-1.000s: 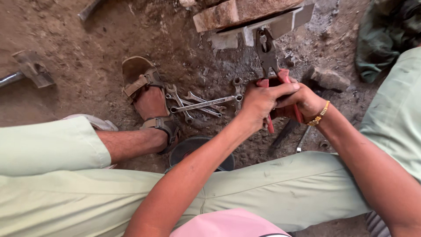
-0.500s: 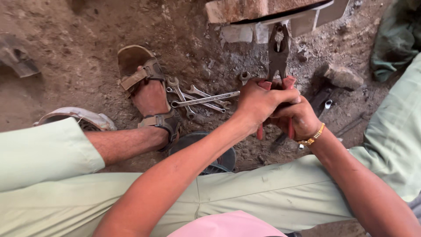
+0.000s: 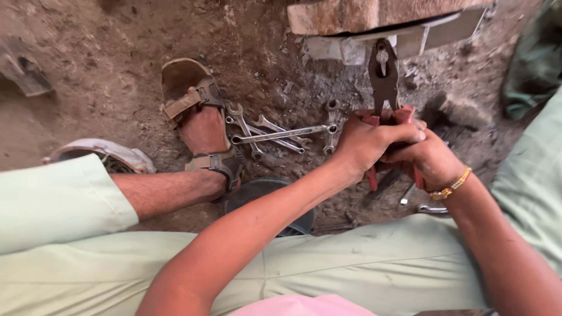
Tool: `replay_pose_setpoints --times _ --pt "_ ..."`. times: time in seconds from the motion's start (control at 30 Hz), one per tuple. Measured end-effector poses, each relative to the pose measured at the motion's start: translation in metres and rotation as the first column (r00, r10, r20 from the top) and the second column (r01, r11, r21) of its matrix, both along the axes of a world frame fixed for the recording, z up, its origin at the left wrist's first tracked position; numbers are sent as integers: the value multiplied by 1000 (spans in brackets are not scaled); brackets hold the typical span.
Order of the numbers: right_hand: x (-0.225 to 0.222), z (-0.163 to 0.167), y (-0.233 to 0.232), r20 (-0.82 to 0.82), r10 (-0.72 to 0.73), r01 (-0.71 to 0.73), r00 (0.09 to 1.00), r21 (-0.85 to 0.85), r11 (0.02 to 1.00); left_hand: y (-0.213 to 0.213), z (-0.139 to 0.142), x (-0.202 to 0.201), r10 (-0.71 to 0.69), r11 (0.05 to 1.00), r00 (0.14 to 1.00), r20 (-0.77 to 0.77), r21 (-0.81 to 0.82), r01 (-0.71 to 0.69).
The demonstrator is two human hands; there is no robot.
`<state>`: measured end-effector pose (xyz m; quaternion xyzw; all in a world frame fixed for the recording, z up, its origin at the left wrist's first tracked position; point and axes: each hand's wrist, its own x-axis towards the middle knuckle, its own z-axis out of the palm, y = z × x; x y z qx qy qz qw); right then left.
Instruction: The person sits on the ground and uses a chisel and hammer to tap a motor housing, then uses pliers to adjust a component on the motor. The person repositions the motor and continues tapping and adjusting parts.
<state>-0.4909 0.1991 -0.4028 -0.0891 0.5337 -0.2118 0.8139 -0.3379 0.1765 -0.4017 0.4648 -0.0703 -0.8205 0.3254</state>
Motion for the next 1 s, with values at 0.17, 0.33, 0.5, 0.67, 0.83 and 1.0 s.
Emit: replay_pose_setpoints --times 0.17,0.33,0.5,0.67,0.83,1.0 --pt "45 -5 25 78 -278 278 958 9 961 6 -21 34 -312 950 941 134 11 313" --pt "27 -14 26 -21 -93 91 995 -60 994 11 -40 38 -270 954 962 -38 -146 262" --pt "5 0 12 -35 14 -17 999 -90 996 10 -48 32 -397 901 917 -44 -208 381" --pt "14 10 -2 -14 96 -97 995 -139 986 4 -56 44 -564 782 808 172 -206 589" --pt "10 7 -7 44 47 -42 998 -91 995 4 -67 37 -417 880 908 38 -233 414" --pt "3 -2 -8 85 76 -69 994 -81 994 7 -77 27 -436 858 895 93 -256 445"
